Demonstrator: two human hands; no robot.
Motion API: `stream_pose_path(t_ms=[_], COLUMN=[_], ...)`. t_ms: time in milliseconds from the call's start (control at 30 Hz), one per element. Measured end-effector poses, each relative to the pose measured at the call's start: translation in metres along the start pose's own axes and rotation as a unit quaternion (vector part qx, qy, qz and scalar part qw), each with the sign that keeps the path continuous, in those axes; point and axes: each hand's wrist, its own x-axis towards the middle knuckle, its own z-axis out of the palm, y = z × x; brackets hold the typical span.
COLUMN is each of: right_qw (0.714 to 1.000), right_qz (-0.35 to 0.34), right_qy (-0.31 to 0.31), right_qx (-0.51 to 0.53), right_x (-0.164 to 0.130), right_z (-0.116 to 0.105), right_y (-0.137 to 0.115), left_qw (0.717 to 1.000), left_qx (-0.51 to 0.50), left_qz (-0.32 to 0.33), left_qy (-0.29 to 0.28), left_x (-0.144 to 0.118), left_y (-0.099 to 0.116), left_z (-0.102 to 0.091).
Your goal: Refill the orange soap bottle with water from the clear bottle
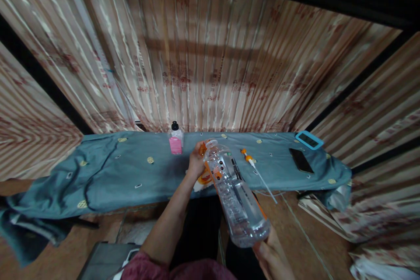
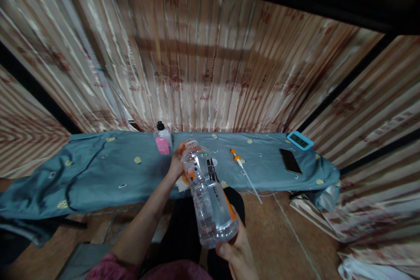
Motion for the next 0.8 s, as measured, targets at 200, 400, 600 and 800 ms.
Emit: stream_pose_path(t_ms=[200,400,600,800], right_qw=[1.000,1.000,1.000,1.000], right_qz=[-0.006,-0.002,-0.005,-0.011], right_qy=[-0.019,-0.004,-0.019,-0.024], right_qx=[0.014,0.004,0.004,-0.009], right_x=[0.0006,-0.0002,-0.0002,-0.0001], right_z=[-0.0026,-0.0024,-0.0016,-0.0032], right_y=[0.0018,0.0019,0.0019,0.0022], left_qw=[1.000,1.000,1.000,1.000], left_qx=[-0.010,-0.010,-0.010,-0.001], left_qz=[-0.002,-0.006,-0.006,0.003], left_qy=[-0.003,0.002,0.004,0.001], left_x=[0.0002,-0.0003,0.0009,0.0010], left_y=[0.0002,0.0055,0.0013,0.0005], left_z=[0.0003,0.0011,0.0002,-0.0003])
